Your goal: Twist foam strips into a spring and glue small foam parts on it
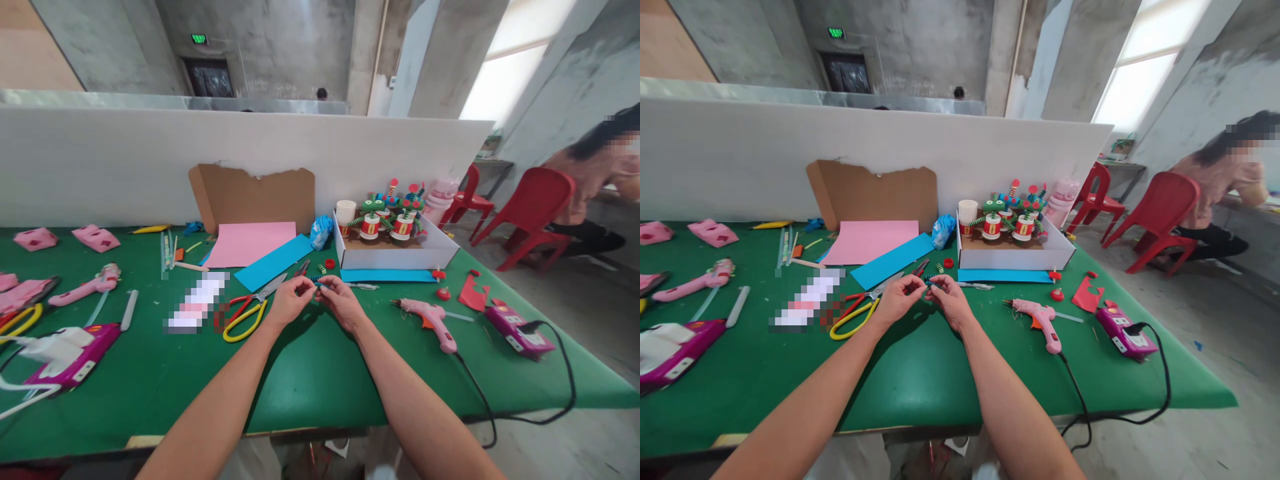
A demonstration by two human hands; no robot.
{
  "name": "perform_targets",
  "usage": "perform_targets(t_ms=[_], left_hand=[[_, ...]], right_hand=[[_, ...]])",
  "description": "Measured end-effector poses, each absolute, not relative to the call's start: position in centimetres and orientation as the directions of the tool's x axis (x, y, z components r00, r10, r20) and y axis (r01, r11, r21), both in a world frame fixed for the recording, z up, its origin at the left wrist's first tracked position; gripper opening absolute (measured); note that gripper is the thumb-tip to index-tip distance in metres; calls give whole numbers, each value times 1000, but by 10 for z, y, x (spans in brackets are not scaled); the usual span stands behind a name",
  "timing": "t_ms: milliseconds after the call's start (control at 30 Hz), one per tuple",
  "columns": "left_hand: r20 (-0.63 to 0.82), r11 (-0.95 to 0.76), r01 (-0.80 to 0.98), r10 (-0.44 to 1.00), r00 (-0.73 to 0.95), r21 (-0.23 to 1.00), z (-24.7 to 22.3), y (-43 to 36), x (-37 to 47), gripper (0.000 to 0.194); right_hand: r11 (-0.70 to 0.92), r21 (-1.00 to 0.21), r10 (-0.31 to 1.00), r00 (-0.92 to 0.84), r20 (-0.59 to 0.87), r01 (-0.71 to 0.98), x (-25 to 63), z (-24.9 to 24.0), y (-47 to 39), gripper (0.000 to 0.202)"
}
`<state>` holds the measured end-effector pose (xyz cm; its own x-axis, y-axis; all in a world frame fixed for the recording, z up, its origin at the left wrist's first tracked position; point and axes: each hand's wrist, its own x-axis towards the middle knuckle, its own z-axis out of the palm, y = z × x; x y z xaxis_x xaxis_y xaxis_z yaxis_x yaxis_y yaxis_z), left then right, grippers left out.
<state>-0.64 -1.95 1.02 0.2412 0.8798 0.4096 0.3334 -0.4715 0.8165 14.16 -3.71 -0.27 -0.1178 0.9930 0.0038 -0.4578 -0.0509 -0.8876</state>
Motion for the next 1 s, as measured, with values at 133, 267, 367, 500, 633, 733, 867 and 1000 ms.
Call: perform_targets(t_ms=[133, 267, 367, 500, 633, 733, 867, 1000], left_hand=[[402, -466, 333, 882, 244, 820, 11, -20, -7, 12], [389, -458, 324, 885, 257, 828, 12, -20, -6, 13], [378, -439, 302, 894, 240, 846, 13, -20, -7, 16], [360, -408, 275, 909, 209, 871, 14, -20, -9, 24], [366, -416, 283, 906, 212, 864, 12, -19, -10, 29], [411, -446, 281, 894, 177, 850, 9, -16, -10, 14], [420, -453, 291, 891, 173, 842, 5, -14, -11, 14], [435, -469, 317, 883, 176, 824, 5, -14, -11, 18]], right_hand=[[-24, -885, 997, -74, 12, -465, 143, -5, -35, 26], [-17, -870, 999, -43, 5, -493, 145, -7, -33, 29], [-27, -856, 999, -29, -14, -517, 146, -7, -32, 31], [-45, -835, 999, -21, -40, -549, 147, -6, -32, 32], [-69, -820, 998, -40, -56, -568, 148, -3, -32, 34], [-90, -816, 996, -65, -64, -571, 147, -1, -34, 36], [-114, -842, 992, -103, -70, -526, 145, 2, -36, 36], [-117, -878, 990, -121, -68, -464, 144, 2, -37, 32]])
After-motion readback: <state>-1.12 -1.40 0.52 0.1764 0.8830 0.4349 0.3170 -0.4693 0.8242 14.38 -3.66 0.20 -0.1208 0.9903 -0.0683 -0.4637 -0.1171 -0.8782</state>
